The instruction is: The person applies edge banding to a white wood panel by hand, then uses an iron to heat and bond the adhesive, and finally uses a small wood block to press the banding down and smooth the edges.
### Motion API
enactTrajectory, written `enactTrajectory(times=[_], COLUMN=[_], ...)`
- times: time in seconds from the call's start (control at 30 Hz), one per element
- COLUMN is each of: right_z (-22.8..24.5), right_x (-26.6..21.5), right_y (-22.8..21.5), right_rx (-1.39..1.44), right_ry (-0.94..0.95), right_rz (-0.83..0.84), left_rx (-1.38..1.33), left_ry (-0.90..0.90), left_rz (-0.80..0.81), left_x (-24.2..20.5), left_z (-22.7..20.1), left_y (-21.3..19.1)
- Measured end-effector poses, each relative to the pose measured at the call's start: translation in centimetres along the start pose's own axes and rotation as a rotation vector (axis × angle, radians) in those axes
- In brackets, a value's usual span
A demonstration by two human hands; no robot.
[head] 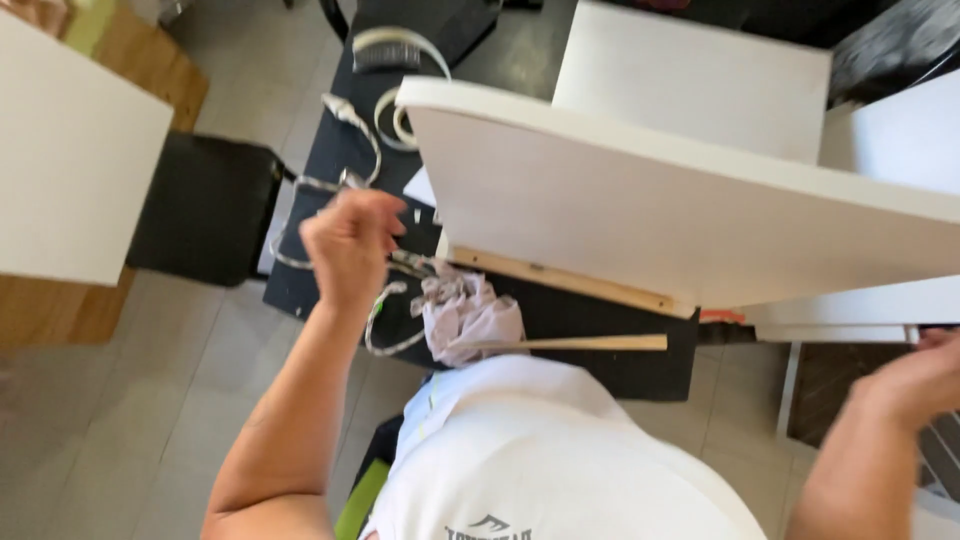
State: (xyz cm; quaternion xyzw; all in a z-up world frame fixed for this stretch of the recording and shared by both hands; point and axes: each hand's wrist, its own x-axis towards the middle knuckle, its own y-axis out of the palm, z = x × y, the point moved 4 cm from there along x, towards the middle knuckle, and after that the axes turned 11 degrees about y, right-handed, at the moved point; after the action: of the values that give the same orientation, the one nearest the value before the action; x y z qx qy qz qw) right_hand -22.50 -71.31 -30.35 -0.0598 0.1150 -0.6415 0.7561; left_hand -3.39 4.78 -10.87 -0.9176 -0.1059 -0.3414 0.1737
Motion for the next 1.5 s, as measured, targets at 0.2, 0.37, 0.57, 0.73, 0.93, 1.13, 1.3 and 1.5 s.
enactTrajectory(times=[0.2,0.37,0.57,0.73,0.93,1.13,1.3,1.5], right_z=[-4.5,-0.3,1.6,3.7,3.9,1.1,10.6,17.1], right_x=[-20.2,-31.6,-38.7,-42.8,-46.3,-45.9,-47.3,-48.6], right_y=[2.8,7.5,12.3,14.5,15.8,15.5,16.1,16.9], right_rx=[-0.316,-0.605,-0.738,-0.760,-1.031,-1.164,-0.332,-0.140], right_ry=[-0.261,-0.188,-0.308,-0.409,-0.507,-0.613,-0.669,-0.951], right_rz=[0.298,0.852,1.341,1.458,1.707,1.688,1.289,1.307], left_rx=[0.323,0.611,0.531,0.002,-0.204,-0.316,-0.464,-0.459], left_ry=[-0.322,-0.083,-0.010,-0.224,-0.243,-0.129,-0.019,0.216], left_rz=[0.878,1.076,0.972,0.678,0.508,0.415,0.459,0.580], left_x=[-16.7,-26.8,-26.1,-17.0,-9.1,-5.5,-1.4,4.5], left_z=[6.5,13.9,14.0,9.0,4.2,1.1,-3.7,-11.9], left_y=[4.8,9.4,9.2,6.3,3.6,2.4,1.8,0.2])
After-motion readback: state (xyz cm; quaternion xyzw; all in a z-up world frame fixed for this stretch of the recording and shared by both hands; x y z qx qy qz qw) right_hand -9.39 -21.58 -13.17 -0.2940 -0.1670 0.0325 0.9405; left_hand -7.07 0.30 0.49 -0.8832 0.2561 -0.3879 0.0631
